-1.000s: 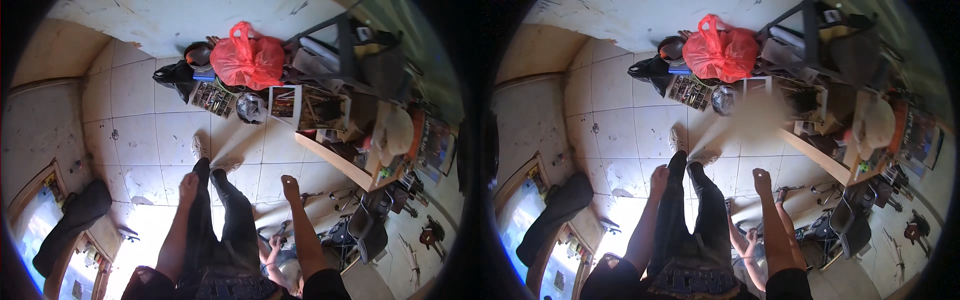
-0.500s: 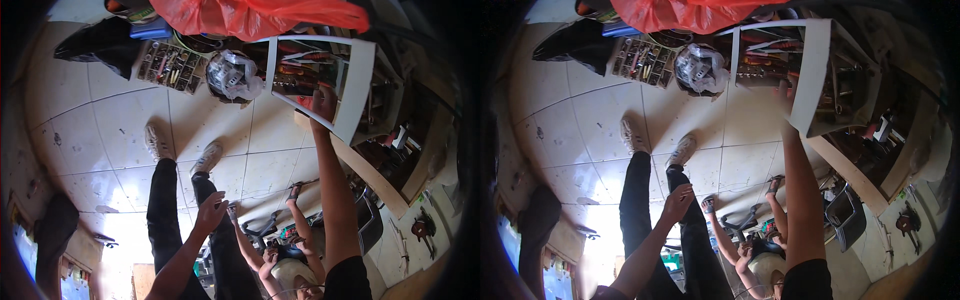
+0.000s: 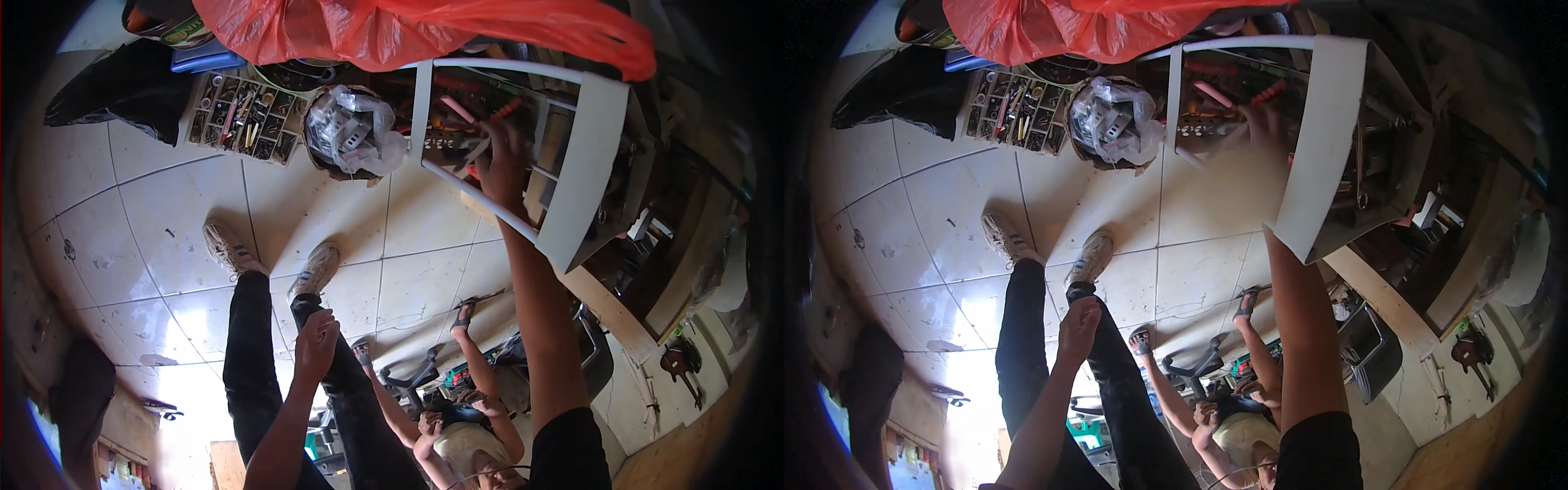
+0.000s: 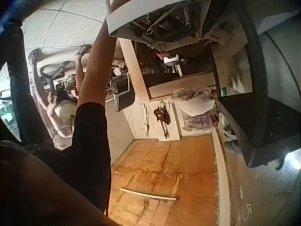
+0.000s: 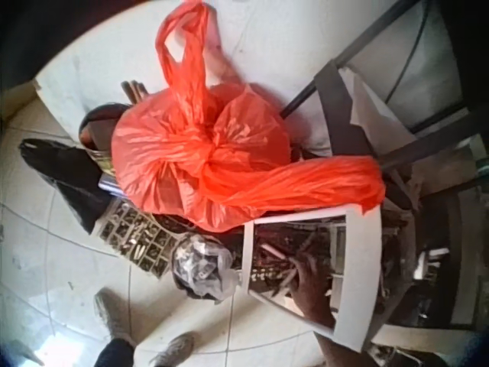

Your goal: The person sands the sides and edges of a guitar body with a sanding block and a piece of sandpaper, then moves to a storage area and picks up a small tool from a drawer.

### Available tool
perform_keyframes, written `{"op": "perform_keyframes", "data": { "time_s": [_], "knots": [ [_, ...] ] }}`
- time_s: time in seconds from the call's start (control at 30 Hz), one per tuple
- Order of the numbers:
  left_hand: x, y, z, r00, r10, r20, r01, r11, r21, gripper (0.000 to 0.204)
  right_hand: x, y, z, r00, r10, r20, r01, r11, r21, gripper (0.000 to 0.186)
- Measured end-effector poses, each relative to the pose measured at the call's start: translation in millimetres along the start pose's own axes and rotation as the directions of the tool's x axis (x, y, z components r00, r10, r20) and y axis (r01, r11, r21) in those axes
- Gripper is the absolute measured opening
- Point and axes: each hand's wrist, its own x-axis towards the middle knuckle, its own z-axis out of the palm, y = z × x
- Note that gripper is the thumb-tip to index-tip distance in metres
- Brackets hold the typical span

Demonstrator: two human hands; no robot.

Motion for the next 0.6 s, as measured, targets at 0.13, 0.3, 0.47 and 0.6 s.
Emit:
{"op": "perform_keyframes", "data": {
  "time_s": [0.13, 0.3, 0.47, 0.6],
  "knots": [
    [3, -4, 1, 1.000, -0.014, -0.021, 0.014, 1.000, -0.013, 0.032, -16, -14, -7, 0.987, 0.156, 0.048, -0.163, 0.944, 0.287, 0.051],
    [6, -10, 5, 0.999, 0.005, -0.042, -0.005, 1.000, -0.018, 0.032, -4, -17, -27, 0.980, 0.114, 0.166, -0.126, 0.990, 0.063, 0.042],
    [7, -7, 9, 0.999, 0.019, -0.049, -0.021, 0.999, -0.032, 0.032, 19, -22, -24, 0.992, 0.040, 0.116, -0.068, 0.968, 0.242, 0.037],
    [8, -9, 8, 0.998, 0.000, -0.064, -0.002, 1.000, -0.031, 0.032, 32, -11, -5, 0.999, -0.006, -0.047, 0.018, 0.969, 0.245, 0.039]
  ]
}}
